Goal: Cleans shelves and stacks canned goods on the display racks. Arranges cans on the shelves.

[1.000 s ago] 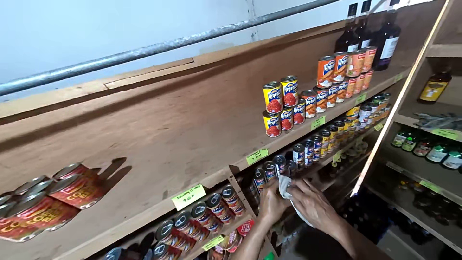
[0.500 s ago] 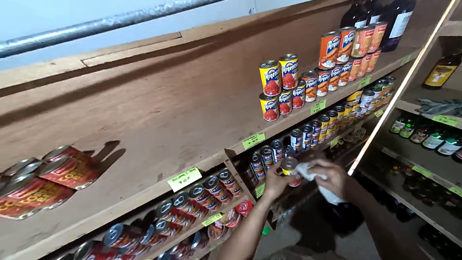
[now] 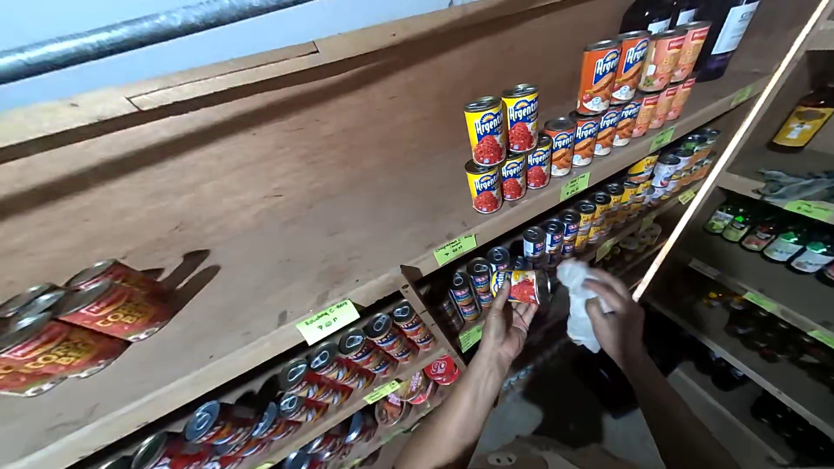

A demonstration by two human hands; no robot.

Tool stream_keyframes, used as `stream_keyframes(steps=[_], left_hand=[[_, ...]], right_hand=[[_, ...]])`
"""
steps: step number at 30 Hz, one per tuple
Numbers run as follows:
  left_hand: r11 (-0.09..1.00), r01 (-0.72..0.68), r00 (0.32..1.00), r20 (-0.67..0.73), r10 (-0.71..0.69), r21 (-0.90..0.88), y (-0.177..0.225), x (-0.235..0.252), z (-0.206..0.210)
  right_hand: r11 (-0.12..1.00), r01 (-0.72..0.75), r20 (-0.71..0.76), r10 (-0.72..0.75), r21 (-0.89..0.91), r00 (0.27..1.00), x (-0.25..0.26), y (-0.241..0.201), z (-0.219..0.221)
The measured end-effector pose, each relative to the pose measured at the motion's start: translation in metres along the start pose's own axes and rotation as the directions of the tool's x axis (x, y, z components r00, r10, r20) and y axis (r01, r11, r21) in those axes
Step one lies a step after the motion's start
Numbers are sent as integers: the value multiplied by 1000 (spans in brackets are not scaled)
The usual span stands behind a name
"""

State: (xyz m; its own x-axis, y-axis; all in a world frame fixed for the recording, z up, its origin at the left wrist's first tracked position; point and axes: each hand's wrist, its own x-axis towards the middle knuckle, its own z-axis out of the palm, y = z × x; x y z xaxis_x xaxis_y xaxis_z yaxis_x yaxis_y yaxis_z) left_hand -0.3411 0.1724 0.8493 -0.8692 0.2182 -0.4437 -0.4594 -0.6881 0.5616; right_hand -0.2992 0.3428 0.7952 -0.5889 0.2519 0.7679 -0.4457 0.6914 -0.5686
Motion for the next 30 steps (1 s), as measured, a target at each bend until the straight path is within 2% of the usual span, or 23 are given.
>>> stream_keyframes(steps=[1, 2, 5, 6, 9, 12, 13, 14, 15, 16, 17, 19, 20, 22, 23, 24, 26, 27, 28, 30], left_hand=[[999, 15, 1000, 2, -15, -29, -2, 0, 1], [999, 32, 999, 28, -31, -41, -4, -1, 2], [995, 98, 982, 164, -95, -9, -11, -2, -2], [994, 112, 976, 189, -109, -2, -12, -1, -2], [999, 46, 989, 140, -48, 21, -9, -3, 0], [985, -156, 984, 102, 148, 72, -13, -2, -2], [953, -274, 957, 140, 256, 130, -17, 2, -9], [886, -407, 908, 206, 365, 223, -21, 6, -17], [788, -521, 850, 283, 444, 327, -22, 10, -26], [672, -610, 791, 359, 494, 420, -20, 9, -32], [550, -679, 733, 424, 531, 486, -17, 7, -35], [390, -763, 639, 510, 576, 515, -12, 8, -38], [363, -777, 620, 525, 583, 515, -11, 9, -40], [376, -764, 640, 544, 542, 524, -15, 6, -39], [376, -773, 634, 592, 498, 512, -17, 2, -37], [362, -802, 597, 662, 453, 475, -20, -3, -34], [257, -896, 442, 791, 424, 363, -16, -9, -23], [183, -934, 356, 816, 456, 306, -7, -11, -17], [119, -959, 283, 812, 511, 259, 6, -13, -11], [19, -965, 211, 729, 651, 262, 44, -22, 5]], right_hand=[[999, -37, -40, 37, 14, 999, 3, -7, -2], [999, 14, -41, -12, 51, 999, 3, -13, 0], [949, 282, 59, -292, 143, 955, -3, -17, 22], [942, 312, 62, -321, 122, 945, -2, -15, 27], [979, 205, 42, -206, 19, 978, -1, -15, 29], [987, -4, 126, 24, -159, 992, -5, -33, 27], [980, -97, 195, 131, -173, 972, -6, -39, 24], [963, -229, 312, 263, -143, 913, -4, -43, 18], [924, -372, 443, 371, -87, 816, 0, -43, 11], [868, -496, 545, 415, 1, 728, 3, -38, 5], [814, -567, 568, 408, 128, 715, 3, -31, -1], [699, -609, 453, 435, 376, 778, 2, -20, -14], [660, -619, 366, 500, 426, 785, 8, -21, -23], [670, -590, 229, 552, 451, 802, 18, -24, -28], [644, -592, 253, 544, 485, 800, 15, -25, -22], [561, -614, 331, 529, 555, 782, 8, -26, -14], [256, -659, 480, 510, 708, 714, -13, -26, 2], [130, -675, 540, 499, 726, 677, -19, -23, 4], [88, -707, 584, 496, 702, 642, -23, -22, 2], [122, -758, 633, 474, 640, 611, -28, -20, -8]])
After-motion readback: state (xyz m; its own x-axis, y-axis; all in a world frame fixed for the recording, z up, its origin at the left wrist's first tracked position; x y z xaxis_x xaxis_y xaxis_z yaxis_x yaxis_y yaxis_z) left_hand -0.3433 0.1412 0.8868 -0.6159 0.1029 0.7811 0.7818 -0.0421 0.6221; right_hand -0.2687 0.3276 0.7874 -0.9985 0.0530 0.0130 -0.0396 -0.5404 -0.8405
